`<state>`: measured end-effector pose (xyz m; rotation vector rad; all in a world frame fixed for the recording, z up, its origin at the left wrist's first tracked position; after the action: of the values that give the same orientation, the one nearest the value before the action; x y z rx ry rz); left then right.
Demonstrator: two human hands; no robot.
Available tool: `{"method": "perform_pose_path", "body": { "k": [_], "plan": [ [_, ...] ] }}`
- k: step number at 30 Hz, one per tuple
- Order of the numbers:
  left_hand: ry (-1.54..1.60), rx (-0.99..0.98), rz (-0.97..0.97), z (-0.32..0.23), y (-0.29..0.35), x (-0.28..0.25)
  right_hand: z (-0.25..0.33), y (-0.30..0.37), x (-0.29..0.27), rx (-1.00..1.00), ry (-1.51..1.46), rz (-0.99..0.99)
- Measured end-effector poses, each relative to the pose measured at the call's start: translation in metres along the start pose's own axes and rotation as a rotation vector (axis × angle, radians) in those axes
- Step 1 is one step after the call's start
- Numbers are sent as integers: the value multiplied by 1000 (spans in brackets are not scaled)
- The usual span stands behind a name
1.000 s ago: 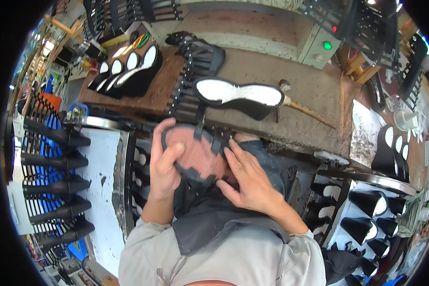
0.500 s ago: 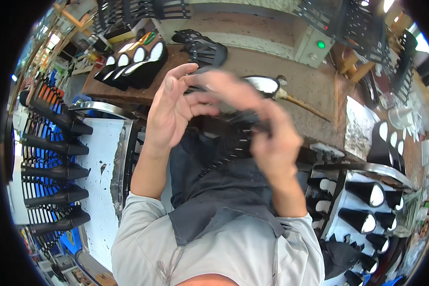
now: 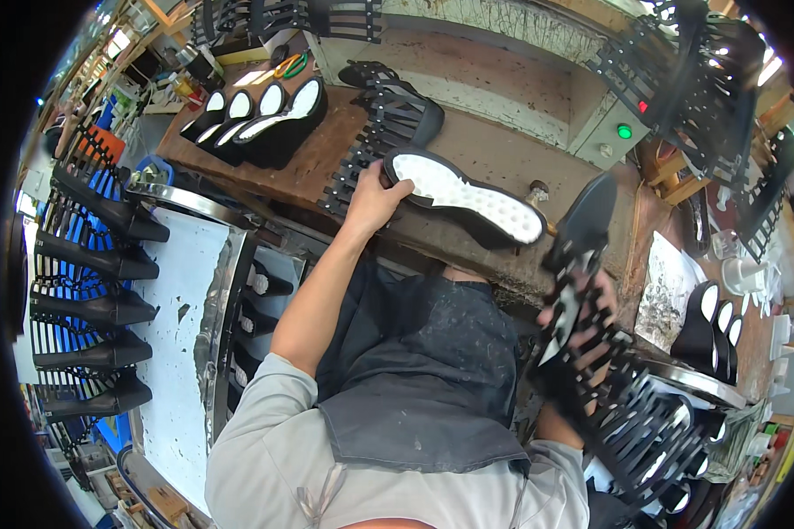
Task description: The recorder is assembling high-heeled gladiator-style sandals by attaching the upper straps to the sole and using a hammer to secure them.
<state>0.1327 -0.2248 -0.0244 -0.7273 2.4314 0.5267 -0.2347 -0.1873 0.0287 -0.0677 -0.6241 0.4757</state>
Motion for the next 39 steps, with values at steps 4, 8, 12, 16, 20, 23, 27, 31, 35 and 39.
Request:
{"method": "perform_pose_path", "body": {
  "k": [4, 8, 12, 16, 20, 23, 27, 31, 35, 39],
  "plan": [
    [358, 194, 45, -29, 9, 8, -30, 3, 27, 112, -36, -357],
    [748, 462, 231, -97, 50, -8, -38, -3, 12, 97, 263, -177],
    [343, 852, 102, -127, 74, -30, -31, -31, 39, 101, 409, -101],
    [546, 745, 243, -116, 59, -30, -70, -39, 52, 203, 493, -40],
    [503, 686, 162, -118, 61, -31, -67, -43, 56, 166, 416, -75],
    [394, 731, 107, -122, 62, -35, -67, -53, 58, 146, 448, -72],
    [481, 717, 324, -119, 60, -30, -66, -61, 65, 157, 471, -69],
    [339, 868, 265, -131, 76, -36, -68, -63, 69, 157, 482, -41],
    [308, 821, 240, -130, 73, -34, -68, -63, 69, 154, 491, -66],
    [302, 814, 228, -129, 72, -35, -68, -66, 73, 120, 470, -71]
  ]
}}
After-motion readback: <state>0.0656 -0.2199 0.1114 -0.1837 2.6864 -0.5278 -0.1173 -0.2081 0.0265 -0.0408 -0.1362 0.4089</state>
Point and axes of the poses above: each hand's wrist, its own y-axis away from the middle knuckle, its own x-axis out of the palm, z = x × y, the point moved 10 cm from there along -y, towards the middle knuckle, and after that the axes turned 15 degrees about -x, right-handed, at the moved point
